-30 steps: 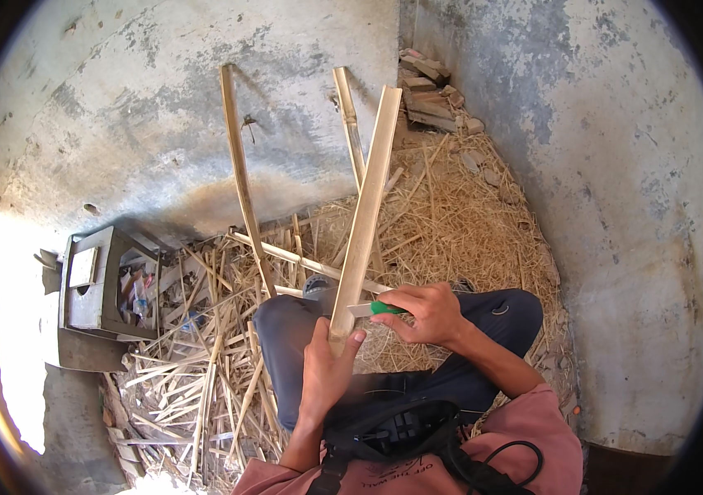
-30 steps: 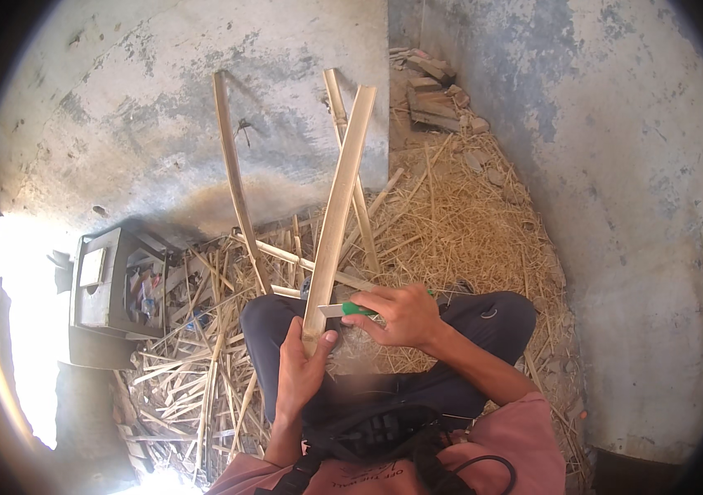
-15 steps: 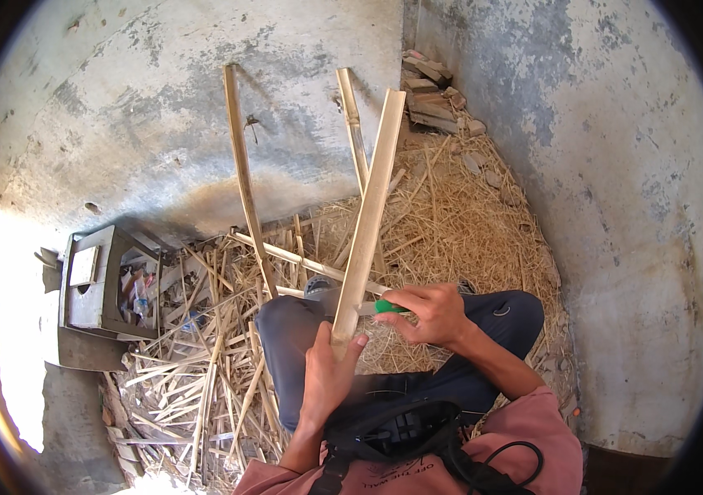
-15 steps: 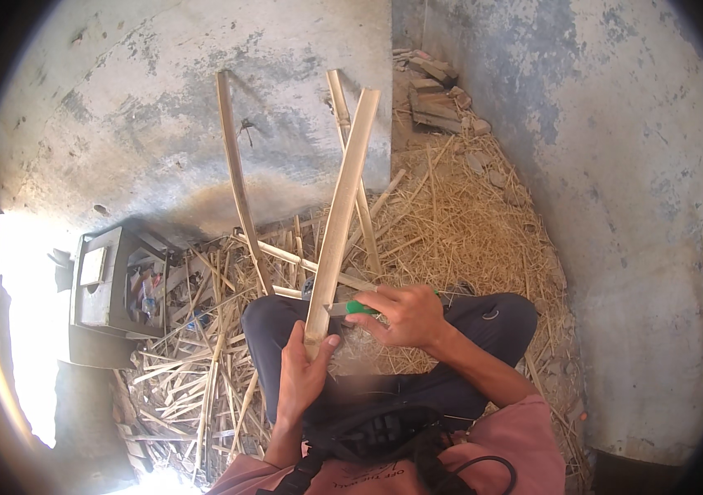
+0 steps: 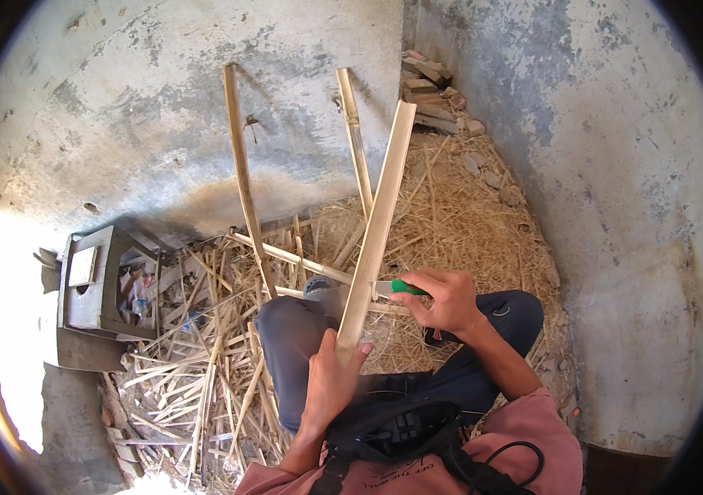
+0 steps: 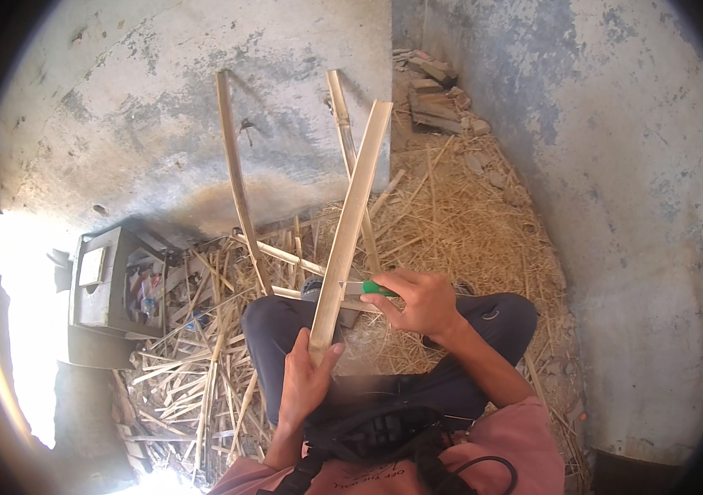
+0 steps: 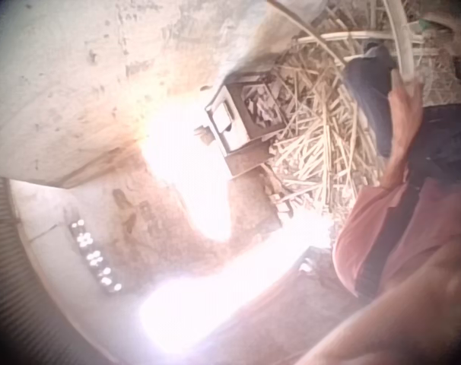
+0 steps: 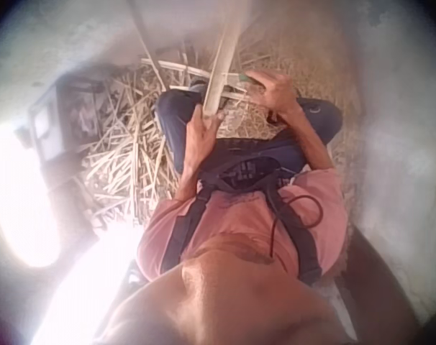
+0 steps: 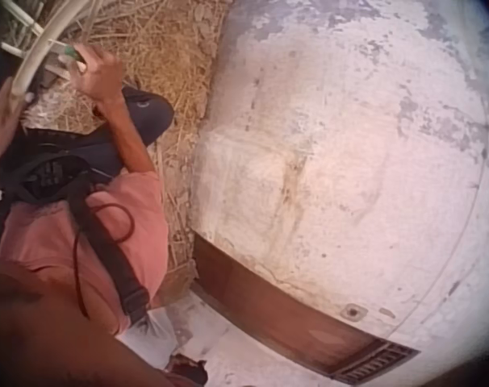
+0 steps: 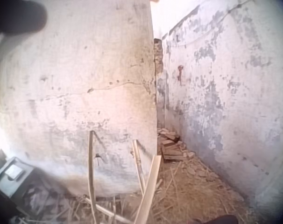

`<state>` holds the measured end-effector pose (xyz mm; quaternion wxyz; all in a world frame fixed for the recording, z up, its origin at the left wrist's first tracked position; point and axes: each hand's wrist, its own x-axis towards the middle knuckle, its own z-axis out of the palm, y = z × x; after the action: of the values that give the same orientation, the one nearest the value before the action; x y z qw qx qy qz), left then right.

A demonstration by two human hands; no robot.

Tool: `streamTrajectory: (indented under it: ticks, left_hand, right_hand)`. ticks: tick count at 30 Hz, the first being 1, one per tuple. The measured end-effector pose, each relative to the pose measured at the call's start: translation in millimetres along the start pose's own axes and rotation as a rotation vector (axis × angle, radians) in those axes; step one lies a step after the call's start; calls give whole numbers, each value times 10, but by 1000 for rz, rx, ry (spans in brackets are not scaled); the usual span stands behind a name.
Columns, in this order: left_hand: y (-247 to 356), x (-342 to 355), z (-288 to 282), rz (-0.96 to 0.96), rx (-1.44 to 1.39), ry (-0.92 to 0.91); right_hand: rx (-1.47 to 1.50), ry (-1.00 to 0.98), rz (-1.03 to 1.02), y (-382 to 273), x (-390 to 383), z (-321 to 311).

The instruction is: The person uses a utility knife to shave layers and notches into a length of bamboo, turning the bamboo over several times and blowing away shavings.

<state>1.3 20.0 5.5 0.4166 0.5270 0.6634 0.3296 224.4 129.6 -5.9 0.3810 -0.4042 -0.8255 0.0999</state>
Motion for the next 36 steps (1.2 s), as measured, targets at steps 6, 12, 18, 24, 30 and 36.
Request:
streamTrajectory:
  ticks: [6, 12, 18, 24, 30, 36]
  left_hand:
    - [-69, -49, -28, 18, 10, -8]
    - [-58, -94, -65, -13, 22, -43]
    - [-326, -412, -54, 43, -49, -111]
    - [-336, -267, -143, 63, -60, -5]
    - [-502, -65, -223, -216, -745, -480]
    - [-606, 191, -81, -247, -1084, -897]
  right_hand:
    - [-5, -30, 15, 17, 8, -26]
    - [-1, 62, 7, 116, 4, 7]
    - [-40, 232, 532, 599, 258, -593]
    - [201, 250, 459, 551, 145, -475]
    - [480, 28, 461, 262, 290, -363]
    - [758, -163, 490, 173, 422, -389]
